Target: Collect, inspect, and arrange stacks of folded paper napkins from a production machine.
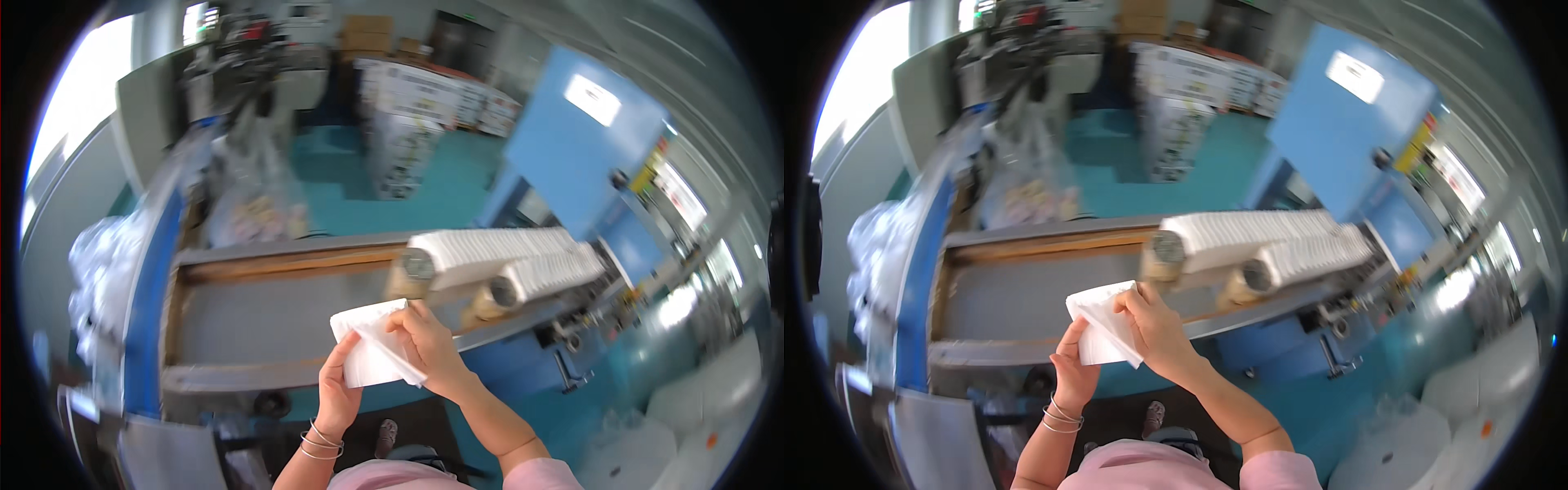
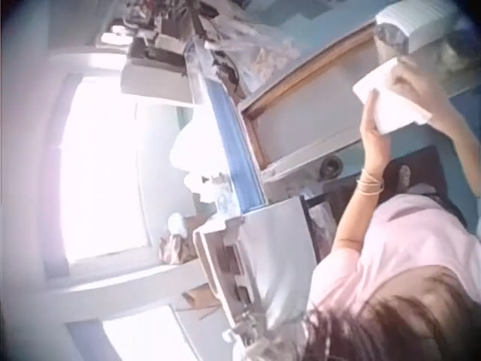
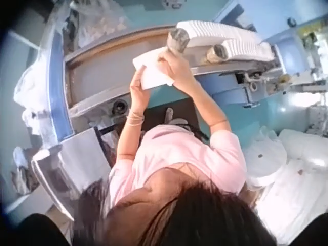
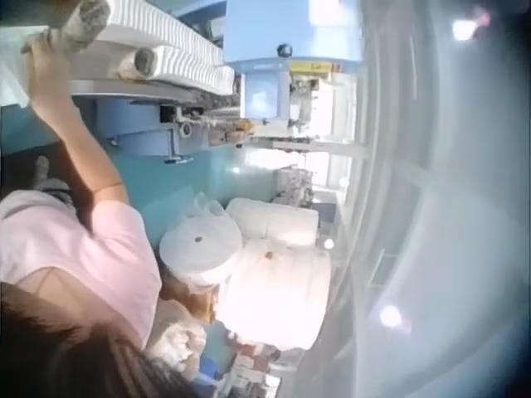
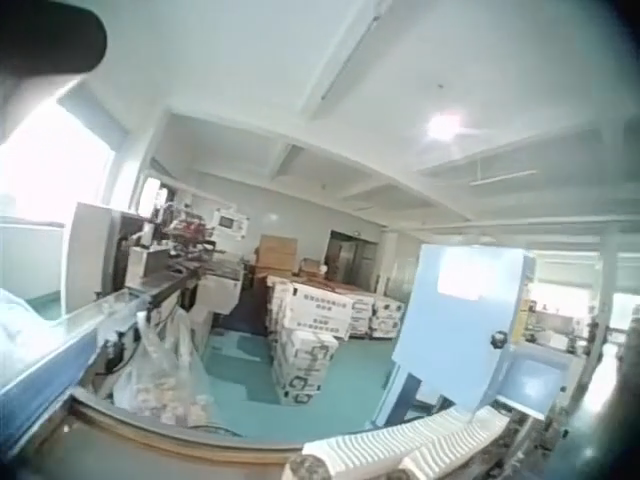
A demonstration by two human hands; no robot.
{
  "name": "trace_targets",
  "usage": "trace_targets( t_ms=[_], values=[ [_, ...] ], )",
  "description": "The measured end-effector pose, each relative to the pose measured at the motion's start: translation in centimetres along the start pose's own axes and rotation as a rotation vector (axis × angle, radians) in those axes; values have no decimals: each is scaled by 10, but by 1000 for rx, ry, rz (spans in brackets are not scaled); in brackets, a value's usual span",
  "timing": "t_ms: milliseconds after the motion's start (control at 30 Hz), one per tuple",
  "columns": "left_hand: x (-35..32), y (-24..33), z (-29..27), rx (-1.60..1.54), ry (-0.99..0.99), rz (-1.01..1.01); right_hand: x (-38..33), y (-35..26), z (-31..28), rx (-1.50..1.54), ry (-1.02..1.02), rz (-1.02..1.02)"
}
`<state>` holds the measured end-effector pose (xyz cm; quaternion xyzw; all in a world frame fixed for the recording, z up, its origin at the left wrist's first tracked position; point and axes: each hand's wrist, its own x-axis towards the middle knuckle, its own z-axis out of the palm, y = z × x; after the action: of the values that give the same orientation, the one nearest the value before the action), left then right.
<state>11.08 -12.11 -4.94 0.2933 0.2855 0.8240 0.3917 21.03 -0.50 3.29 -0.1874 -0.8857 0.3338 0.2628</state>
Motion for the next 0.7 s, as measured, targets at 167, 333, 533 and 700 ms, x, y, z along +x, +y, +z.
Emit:
trace_targets(
  t_ms=[167, 333, 533, 700],
  values=[
    [-96, 96, -79, 125, 365, 142, 21, -112, 123, 5, -308, -315],
    [-195, 157, -128, 28, 535, 379, 3, -199, 221, -34, -530, -451],
    [-265, 200, -155, 11, 913, 452, -32, -229, 306, 408, -836, -421],
    [-295, 220, -170, 209, 1053, 349, -51, -219, 355, 593, -990, -247]
  ],
)
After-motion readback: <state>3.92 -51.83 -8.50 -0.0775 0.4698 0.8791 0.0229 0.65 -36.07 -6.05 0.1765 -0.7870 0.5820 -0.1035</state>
